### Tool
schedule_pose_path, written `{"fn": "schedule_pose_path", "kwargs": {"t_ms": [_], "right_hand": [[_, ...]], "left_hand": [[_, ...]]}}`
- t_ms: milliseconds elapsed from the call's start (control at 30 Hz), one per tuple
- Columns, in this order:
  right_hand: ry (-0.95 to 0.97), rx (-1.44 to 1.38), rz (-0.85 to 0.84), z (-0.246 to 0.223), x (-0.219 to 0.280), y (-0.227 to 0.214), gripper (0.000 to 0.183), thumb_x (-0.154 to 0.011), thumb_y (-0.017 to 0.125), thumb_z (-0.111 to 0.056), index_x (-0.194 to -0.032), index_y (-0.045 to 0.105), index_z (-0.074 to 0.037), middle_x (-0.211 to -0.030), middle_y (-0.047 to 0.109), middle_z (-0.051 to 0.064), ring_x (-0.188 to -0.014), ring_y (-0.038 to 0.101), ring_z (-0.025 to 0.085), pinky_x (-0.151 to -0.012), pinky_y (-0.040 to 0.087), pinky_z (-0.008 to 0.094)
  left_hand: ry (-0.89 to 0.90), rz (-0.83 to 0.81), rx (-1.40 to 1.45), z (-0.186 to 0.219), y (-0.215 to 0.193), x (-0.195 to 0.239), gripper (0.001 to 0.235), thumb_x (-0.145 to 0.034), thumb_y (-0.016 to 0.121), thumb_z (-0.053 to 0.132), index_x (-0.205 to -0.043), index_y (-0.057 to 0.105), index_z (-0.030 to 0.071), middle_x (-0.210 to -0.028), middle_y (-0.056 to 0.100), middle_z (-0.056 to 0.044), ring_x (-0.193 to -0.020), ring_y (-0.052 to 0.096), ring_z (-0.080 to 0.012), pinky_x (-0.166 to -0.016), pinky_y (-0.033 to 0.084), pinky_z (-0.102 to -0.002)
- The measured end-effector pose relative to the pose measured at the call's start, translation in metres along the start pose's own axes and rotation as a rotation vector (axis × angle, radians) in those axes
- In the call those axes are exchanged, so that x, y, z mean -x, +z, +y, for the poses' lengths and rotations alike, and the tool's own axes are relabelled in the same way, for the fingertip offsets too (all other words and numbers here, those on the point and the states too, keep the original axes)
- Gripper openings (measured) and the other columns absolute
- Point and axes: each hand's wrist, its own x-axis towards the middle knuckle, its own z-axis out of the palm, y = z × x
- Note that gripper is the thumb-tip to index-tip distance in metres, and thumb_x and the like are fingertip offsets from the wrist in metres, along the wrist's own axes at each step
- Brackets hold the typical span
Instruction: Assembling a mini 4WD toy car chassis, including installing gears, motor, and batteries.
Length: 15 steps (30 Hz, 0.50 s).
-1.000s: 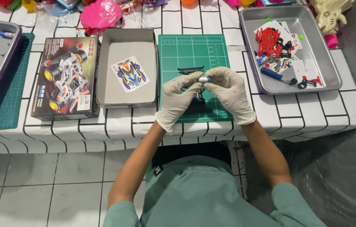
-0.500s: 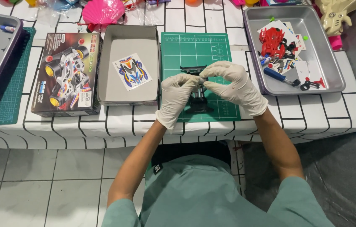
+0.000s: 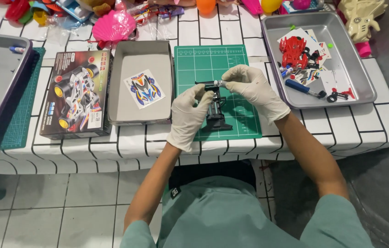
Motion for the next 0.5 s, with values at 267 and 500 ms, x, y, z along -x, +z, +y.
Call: {"fn": "schedule_pose_path", "kwargs": {"t_ms": [267, 500], "right_hand": [[-0.006, 0.036, 0.024, -0.001, -0.007, 0.011, 0.02, -0.088, 0.076, -0.001, -0.108, 0.072, -0.004, -0.097, 0.07, 0.008, -0.089, 0.068, 0.012, -0.076, 0.058, 0.025], [-0.15, 0.13, -0.033, 0.009, -0.008, 0.016, 0.02, -0.088, 0.077, 0.0, -0.107, 0.074, -0.009, -0.099, 0.069, 0.005, -0.092, 0.063, 0.011, -0.082, 0.056, 0.027]], "left_hand": [[0.069, -0.348, -0.386, 0.018, -0.024, 0.029, 0.114, -0.078, 0.083, 0.06, -0.157, 0.03, -0.002, -0.156, 0.041, -0.031, -0.149, 0.035, -0.0429, -0.128, 0.019, -0.052], [-0.015, -0.539, -0.541, 0.036, -0.035, 0.024, 0.134, -0.067, 0.084, 0.071, -0.159, 0.023, -0.005, -0.16, 0.037, -0.029, -0.153, 0.03, -0.0407, -0.13, 0.011, -0.05]]}}
